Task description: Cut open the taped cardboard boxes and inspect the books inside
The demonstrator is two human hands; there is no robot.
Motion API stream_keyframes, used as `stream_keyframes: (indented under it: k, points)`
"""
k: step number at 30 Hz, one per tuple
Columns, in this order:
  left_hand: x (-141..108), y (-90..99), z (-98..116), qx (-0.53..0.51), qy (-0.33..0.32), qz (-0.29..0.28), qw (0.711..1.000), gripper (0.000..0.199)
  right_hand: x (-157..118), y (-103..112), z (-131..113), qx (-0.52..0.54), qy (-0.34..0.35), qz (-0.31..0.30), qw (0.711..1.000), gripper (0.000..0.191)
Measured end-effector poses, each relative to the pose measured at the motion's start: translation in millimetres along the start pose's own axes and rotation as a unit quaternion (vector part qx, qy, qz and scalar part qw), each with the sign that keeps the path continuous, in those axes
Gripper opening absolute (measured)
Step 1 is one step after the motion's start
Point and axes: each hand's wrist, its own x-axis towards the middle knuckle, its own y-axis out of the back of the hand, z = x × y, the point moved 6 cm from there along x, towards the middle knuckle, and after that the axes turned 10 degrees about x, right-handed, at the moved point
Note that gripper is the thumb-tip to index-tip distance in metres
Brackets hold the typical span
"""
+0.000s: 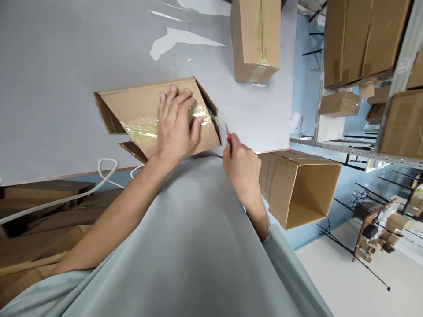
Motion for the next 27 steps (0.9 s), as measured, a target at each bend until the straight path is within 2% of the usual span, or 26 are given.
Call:
stream_keyframes:
  k: [1, 3, 5, 8, 10, 13, 15, 17, 19, 21, 23, 24, 27]
  points:
    - [0, 1.4, 0, 0.006, 0.004, -0.004, 1.0, 0.071, 7, -3, 15, 0.005, -0.005, 0.019, 1.0, 0.038]
    - [-6, 7.6, 1, 0.021, 0.018, -0.006, 1.0, 0.074, 37, -23, 48, 0.012, -0.027, 0.04, 0.999, 0.042]
    - [-18, 20.9, 1, 0.04, 0.043, 0.01, 0.998, 0.071, 78, -58, 82, 0.004, -0.072, 0.035, 0.997, 0.047]
    - [-50, 49.9, -7, 0.071, 0.111, 0.076, 0.988, 0.064, 132, -113, 123, -0.008, -0.128, -0.007, 0.992, 0.058]
    - [-73, 66.0, -19, 0.092, 0.163, 0.127, 0.974, 0.07, 151, -137, 142, -0.003, -0.156, -0.029, 0.987, 0.059]
    - [-97, 74.0, -47, 0.102, 0.213, 0.165, 0.957, 0.087, 161, -150, 158, -0.002, -0.167, -0.038, 0.985, 0.061]
    - [-106, 73.2, -70, 0.094, 0.227, 0.166, 0.955, 0.088, 165, -150, 156, 0.014, -0.141, -0.02, 0.99, 0.063]
    - [-115, 75.3, -95, 0.093, 0.24, 0.167, 0.952, 0.086, 171, -153, 146, 0.095, -0.111, -0.013, 0.989, 0.064]
    - [-127, 82.0, -119, 0.099, 0.256, 0.168, 0.947, 0.088, 178, -164, 130, 0.202, -0.095, -0.044, 0.974, 0.061]
    - [-142, 92.5, -138, 0.103, 0.272, 0.173, 0.941, 0.091, 182, -180, 109, 0.268, -0.09, -0.1, 0.954, 0.058]
    - [-158, 104.0, -152, 0.106, 0.287, 0.184, 0.934, 0.094, 180, -195, 85, 0.334, -0.077, -0.158, 0.926, 0.059]
    - [-165, 109.1, -157, 0.108, 0.294, 0.189, 0.931, 0.094, 176, -201, 73, 0.38, -0.07, -0.185, 0.903, 0.06]
    - [-180, 117.7, -170, 0.109, 0.307, 0.198, 0.924, 0.094, 163, -202, 46, 0.5, -0.049, -0.224, 0.835, 0.056]
